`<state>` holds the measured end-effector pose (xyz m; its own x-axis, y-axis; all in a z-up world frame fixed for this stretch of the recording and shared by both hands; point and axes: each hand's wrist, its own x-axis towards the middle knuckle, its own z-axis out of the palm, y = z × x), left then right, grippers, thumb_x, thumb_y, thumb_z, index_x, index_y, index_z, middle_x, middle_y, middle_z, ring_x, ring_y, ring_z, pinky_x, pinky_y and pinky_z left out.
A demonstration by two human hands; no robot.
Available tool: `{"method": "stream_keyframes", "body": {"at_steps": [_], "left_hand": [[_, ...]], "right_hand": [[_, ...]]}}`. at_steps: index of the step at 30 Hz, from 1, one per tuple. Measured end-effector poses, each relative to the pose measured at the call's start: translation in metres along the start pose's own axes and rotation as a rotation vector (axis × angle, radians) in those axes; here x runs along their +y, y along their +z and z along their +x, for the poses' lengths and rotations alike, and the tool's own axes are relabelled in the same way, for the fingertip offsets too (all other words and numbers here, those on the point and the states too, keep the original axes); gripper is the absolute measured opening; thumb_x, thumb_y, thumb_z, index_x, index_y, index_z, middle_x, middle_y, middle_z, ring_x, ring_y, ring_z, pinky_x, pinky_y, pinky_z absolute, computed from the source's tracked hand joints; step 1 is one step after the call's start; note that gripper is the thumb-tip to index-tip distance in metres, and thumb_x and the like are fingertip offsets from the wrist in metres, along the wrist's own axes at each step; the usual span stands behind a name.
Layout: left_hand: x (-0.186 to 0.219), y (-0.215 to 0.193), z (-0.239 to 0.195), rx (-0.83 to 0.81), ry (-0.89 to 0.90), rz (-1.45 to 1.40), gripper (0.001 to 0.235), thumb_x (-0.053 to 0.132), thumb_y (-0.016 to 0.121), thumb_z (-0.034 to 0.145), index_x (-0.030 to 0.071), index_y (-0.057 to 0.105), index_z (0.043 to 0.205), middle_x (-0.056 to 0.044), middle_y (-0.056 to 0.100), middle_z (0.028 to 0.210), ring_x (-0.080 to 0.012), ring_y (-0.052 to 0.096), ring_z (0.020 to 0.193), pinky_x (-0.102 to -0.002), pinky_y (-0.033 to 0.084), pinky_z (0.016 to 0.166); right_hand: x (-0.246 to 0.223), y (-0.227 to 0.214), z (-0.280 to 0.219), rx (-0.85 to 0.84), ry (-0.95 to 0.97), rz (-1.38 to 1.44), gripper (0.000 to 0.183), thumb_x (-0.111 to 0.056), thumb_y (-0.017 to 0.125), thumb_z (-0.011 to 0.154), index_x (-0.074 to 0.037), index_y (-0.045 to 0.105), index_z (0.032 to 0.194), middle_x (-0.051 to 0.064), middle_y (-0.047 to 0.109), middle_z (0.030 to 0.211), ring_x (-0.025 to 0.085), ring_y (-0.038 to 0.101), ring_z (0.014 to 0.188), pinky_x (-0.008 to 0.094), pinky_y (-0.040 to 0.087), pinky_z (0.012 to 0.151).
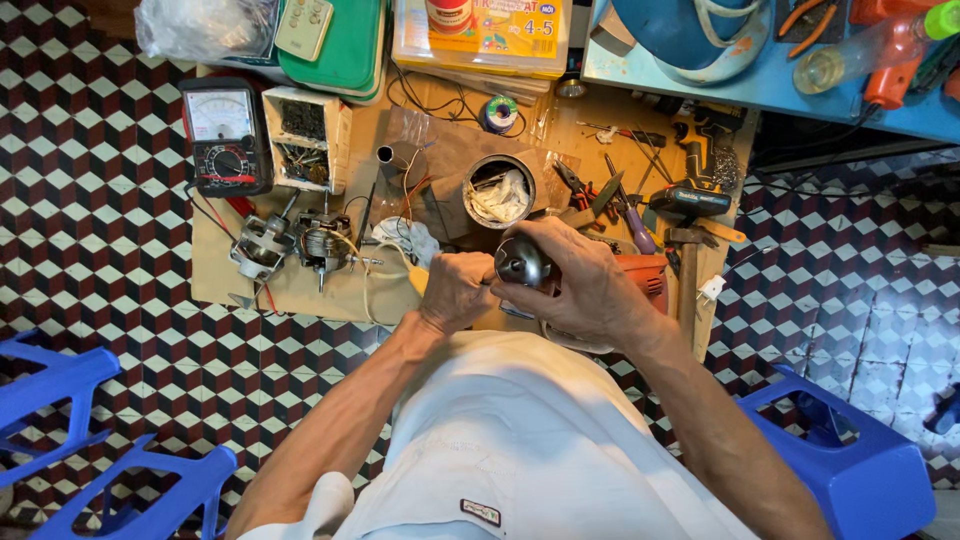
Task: The person disassembles a yellow hand mixer, removes the rear cover, and uses a cordless drill to remove screws. The person then reassembles the mixer by reconnecting the internal wiring and snapping the cover back into place.
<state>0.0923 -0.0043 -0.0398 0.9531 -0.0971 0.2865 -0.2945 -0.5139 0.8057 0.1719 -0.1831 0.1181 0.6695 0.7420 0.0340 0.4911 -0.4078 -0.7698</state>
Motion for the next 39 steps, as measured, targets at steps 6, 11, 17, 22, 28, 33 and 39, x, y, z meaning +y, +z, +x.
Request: {"method": "stream_keyframes", "body": {"at_steps": [6,11,17,22,28,33,39], "left_hand": [[0.013,-0.007,0.01,-0.211,0.128,-0.023,0.022,0.016,0.063,0.084,0.006,0.058,0.066,-0.015,0.058,0.06,-0.0344,0.059,0.052,-0.041,0.045,0.048],[0.031,-0.019,0.01,-0.096,-0.37,-0.328,0.04,0.029,0.061,0.096,0.008,0.066,0.063,-0.007,0.064,0.057,-0.0237,0.063,0.052,-0.036,0.048,0.05],[0.03,-0.053,0.037,0.501,-0.881,-0.955,0.064,0.059,0.057,0.099,0.009,0.049,0.061,-0.012,0.062,0.057,-0.0241,0.069,0.059,-0.035,0.058,0.062],[0.044,-0.055,0.044,0.586,-0.915,-1.068,0.061,0.061,0.057,0.098,0.008,0.054,0.069,-0.014,0.064,0.064,-0.025,0.07,0.065,-0.037,0.059,0.067],[0.036,-0.07,0.031,0.631,-0.789,-1.191,0.043,0.044,0.059,0.099,0.003,0.065,0.109,-0.015,0.076,0.099,-0.0221,0.076,0.091,-0.035,0.062,0.086],[0.019,-0.067,0.028,0.512,-0.756,-1.093,0.041,0.041,0.062,0.1,0.002,0.064,0.112,-0.016,0.076,0.104,-0.0237,0.077,0.094,-0.034,0.064,0.081],[0.003,-0.057,0.038,0.434,-0.768,-1.166,0.042,0.043,0.062,0.099,0.003,0.062,0.111,-0.017,0.076,0.108,-0.0232,0.078,0.096,-0.033,0.063,0.084]], "right_hand": [[0.004,-0.035,0.008,-0.232,-0.084,0.171,0.061,-0.03,0.082,0.086,-0.006,0.059,0.137,0.012,0.068,0.126,0.025,0.067,0.119,0.038,0.054,0.101],[0.012,-0.024,0.017,-0.25,0.145,0.484,0.083,-0.037,0.078,0.087,-0.013,0.035,0.154,0.012,0.058,0.139,0.022,0.067,0.118,0.036,0.057,0.102],[-0.006,0.023,-0.011,-0.105,0.312,0.447,0.093,-0.039,0.079,0.083,-0.011,0.032,0.159,0.018,0.055,0.15,0.031,0.067,0.116,0.039,0.057,0.091],[-0.017,0.07,-0.014,-0.037,0.41,0.185,0.089,-0.037,0.086,0.072,-0.009,0.046,0.146,0.02,0.069,0.123,0.03,0.07,0.11,0.038,0.055,0.091],[-0.009,0.064,-0.024,-0.115,0.583,0.27,0.077,-0.037,0.082,0.07,-0.011,0.054,0.137,0.014,0.075,0.113,0.025,0.073,0.104,0.037,0.056,0.091],[-0.011,0.062,-0.028,-0.143,0.687,0.29,0.073,-0.039,0.08,0.07,-0.012,0.059,0.134,0.011,0.077,0.11,0.021,0.073,0.101,0.035,0.055,0.091],[-0.018,0.061,-0.017,-0.076,0.732,0.306,0.075,-0.038,0.08,0.069,-0.011,0.059,0.136,0.01,0.076,0.111,0.02,0.072,0.101,0.035,0.055,0.091]]}}
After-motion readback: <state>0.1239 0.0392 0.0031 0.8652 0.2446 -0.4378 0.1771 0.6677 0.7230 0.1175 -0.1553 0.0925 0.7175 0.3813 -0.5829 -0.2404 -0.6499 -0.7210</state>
